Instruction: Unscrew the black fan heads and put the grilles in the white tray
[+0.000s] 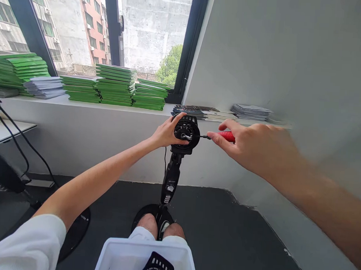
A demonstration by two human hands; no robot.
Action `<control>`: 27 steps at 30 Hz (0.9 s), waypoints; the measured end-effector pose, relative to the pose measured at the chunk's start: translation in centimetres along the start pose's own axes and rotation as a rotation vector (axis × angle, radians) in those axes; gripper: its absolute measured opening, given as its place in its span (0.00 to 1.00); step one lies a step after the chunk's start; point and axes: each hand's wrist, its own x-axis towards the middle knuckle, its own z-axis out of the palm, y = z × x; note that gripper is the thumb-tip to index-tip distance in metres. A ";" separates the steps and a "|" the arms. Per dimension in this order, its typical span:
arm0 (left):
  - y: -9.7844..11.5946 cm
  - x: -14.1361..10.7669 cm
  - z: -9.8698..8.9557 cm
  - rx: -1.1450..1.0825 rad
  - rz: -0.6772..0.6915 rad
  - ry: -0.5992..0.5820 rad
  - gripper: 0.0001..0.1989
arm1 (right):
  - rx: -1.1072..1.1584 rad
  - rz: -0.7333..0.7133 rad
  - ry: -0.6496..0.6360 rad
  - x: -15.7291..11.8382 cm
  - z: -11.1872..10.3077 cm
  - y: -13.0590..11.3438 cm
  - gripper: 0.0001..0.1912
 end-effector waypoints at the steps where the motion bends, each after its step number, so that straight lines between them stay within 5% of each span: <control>1: 0.0 0.0 0.0 -0.002 -0.001 -0.001 0.53 | 0.035 -0.014 -0.005 0.0 0.0 0.0 0.23; 14: 0.0 -0.1 0.0 -0.020 0.002 0.006 0.53 | 0.009 0.089 -0.053 -0.1 -0.2 -0.2 0.27; 19: 0.1 0.0 -0.1 -0.020 -0.009 0.000 0.53 | 0.145 0.001 -0.100 -0.1 0.1 0.0 0.24; 24: 0.1 -0.1 -0.2 -0.027 -0.007 -0.004 0.54 | -0.062 0.056 -0.022 -0.1 0.0 0.1 0.27; 27: 0.2 -0.1 -0.2 -0.027 -0.005 -0.006 0.53 | 0.052 0.043 -0.072 0.0 -0.1 0.1 0.23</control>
